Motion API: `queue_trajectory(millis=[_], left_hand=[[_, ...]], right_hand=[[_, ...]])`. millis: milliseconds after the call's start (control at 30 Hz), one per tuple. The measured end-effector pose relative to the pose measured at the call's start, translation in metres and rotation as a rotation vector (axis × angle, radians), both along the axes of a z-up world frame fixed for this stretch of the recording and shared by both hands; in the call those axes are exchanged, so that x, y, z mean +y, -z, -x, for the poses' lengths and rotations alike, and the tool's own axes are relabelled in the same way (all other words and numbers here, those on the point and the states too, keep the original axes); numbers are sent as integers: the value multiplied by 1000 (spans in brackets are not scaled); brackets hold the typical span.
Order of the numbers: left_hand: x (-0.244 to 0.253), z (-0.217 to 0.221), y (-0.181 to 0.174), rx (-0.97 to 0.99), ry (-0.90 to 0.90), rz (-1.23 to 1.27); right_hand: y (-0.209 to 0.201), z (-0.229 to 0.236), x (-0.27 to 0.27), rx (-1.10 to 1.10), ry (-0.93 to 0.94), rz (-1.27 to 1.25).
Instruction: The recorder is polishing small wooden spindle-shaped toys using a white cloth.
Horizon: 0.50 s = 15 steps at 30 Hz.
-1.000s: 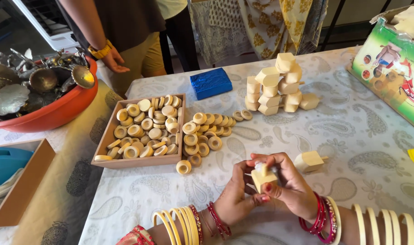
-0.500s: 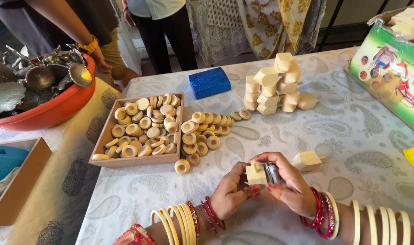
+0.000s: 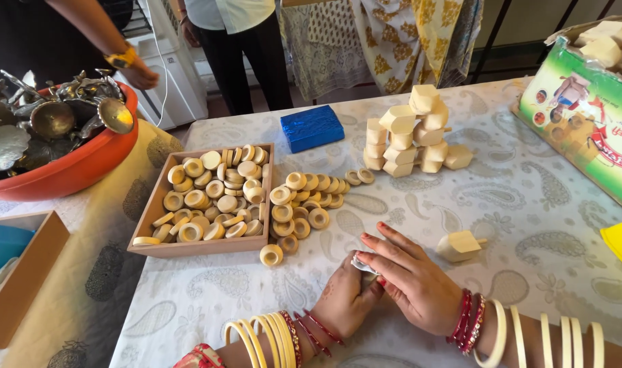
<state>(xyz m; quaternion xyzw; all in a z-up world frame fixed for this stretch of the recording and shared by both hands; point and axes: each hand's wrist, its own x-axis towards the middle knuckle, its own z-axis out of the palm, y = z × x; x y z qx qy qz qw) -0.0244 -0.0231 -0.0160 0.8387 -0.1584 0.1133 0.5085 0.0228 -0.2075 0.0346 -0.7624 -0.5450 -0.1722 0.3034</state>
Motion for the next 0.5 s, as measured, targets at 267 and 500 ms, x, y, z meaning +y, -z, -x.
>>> queue_trajectory(millis=[267,500], left_hand=[[8,-20,21,301,-89,468],[12,-21,34,625,101,830]], right_hand=[[27,-36,-16,-226,1,34],[-8,-23,-15,-85,67,-273]])
